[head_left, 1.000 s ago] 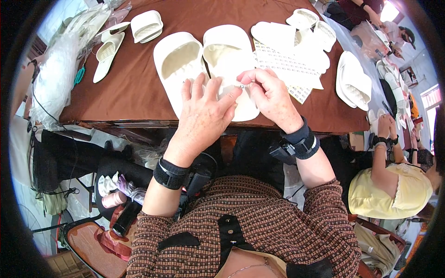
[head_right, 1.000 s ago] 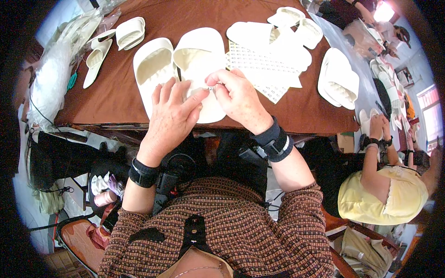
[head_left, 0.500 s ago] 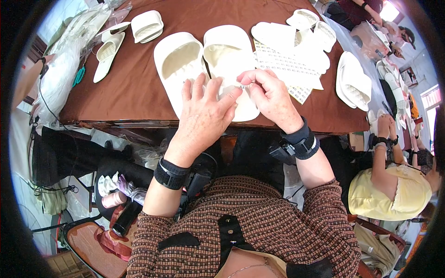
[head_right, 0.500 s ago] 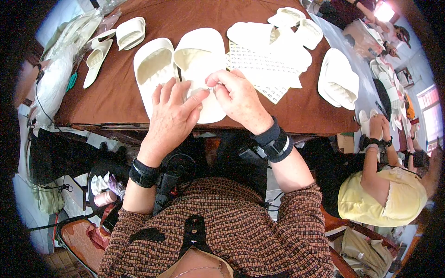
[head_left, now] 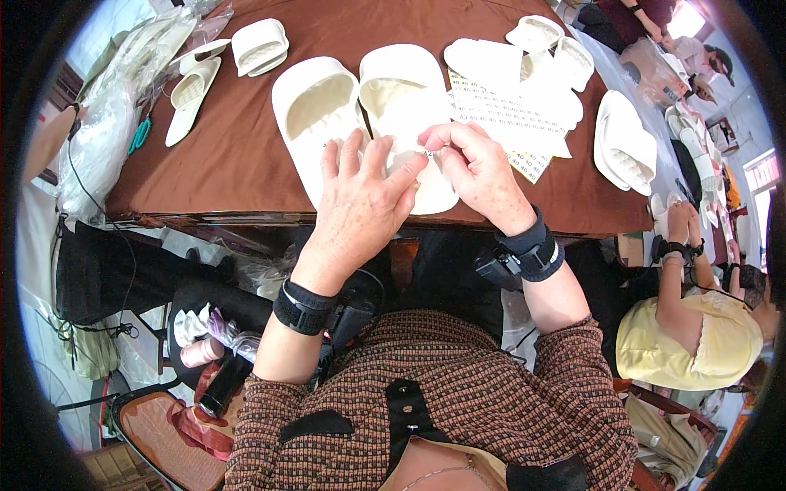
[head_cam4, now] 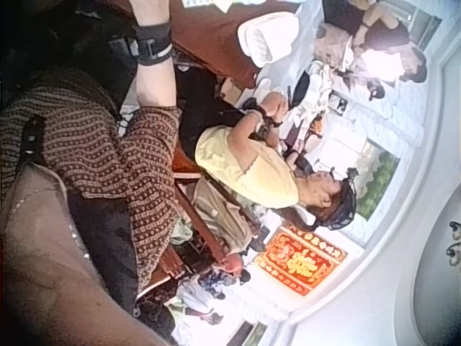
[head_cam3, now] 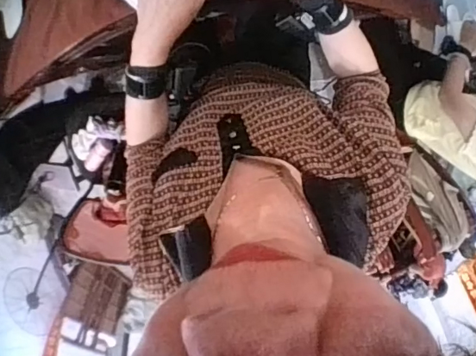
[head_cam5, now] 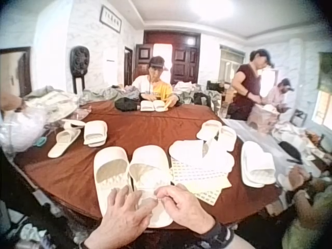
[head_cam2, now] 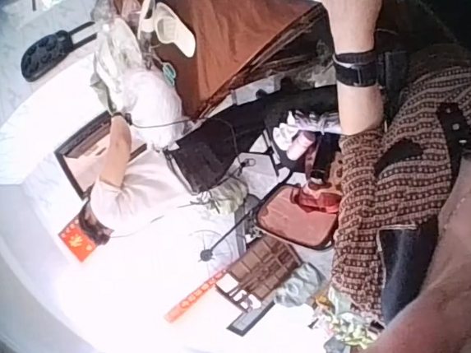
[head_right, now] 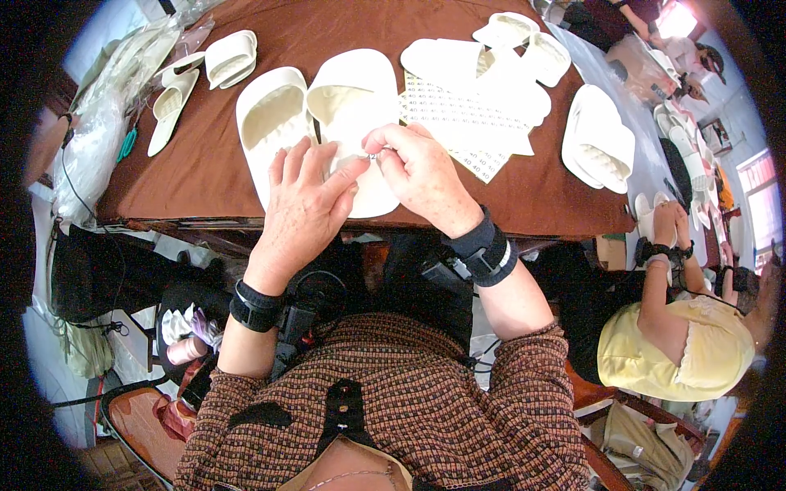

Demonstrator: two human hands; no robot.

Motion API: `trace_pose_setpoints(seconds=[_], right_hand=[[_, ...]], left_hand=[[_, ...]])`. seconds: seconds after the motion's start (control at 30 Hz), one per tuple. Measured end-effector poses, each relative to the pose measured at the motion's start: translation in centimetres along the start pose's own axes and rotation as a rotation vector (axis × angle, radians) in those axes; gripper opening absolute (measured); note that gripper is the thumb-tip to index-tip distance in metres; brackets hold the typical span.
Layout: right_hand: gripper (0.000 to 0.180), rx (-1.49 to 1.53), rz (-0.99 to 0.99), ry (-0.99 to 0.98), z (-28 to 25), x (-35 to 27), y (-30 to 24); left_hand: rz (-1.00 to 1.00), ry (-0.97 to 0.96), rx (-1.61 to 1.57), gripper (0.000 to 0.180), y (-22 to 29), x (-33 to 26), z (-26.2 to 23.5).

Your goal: Checking sizes and organizing white slippers at a manufacturing table.

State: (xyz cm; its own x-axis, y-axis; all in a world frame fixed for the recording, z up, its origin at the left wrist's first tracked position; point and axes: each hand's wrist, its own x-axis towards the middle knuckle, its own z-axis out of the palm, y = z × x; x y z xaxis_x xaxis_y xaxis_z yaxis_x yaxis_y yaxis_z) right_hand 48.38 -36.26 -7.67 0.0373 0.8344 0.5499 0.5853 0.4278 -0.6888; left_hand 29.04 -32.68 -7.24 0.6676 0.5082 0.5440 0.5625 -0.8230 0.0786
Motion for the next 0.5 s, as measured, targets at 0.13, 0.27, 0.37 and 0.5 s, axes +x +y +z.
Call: trace_pose_setpoints(seconds=[0.13, 0.27, 0.37, 0.5], right_hand=[[0.014, -0.010, -0.012, 0.005, 0.08, -0.06, 0.21], [0.015, -0.014, -0.020, 0.008, 0.07, -0.03, 0.10], [0.015, -0.013, -0.015, 0.007, 0.05, -0.05, -0.02], [0.015, -0.001, 0.021, -0.001, 0.03, -0.12, -0.04]], left_hand=[[-0.005, -0.001, 0.001, 0.033, 0.02, 0.01, 0.00], [-0.012, -0.002, -0.003, 0.033, 0.04, -0.05, 0.02], [-0.015, -0.007, 0.002, 0.033, 0.09, -0.01, 0.01], [-0.016, -0.003, 0.006, 0.033, 0.10, -0.03, 0.03]])
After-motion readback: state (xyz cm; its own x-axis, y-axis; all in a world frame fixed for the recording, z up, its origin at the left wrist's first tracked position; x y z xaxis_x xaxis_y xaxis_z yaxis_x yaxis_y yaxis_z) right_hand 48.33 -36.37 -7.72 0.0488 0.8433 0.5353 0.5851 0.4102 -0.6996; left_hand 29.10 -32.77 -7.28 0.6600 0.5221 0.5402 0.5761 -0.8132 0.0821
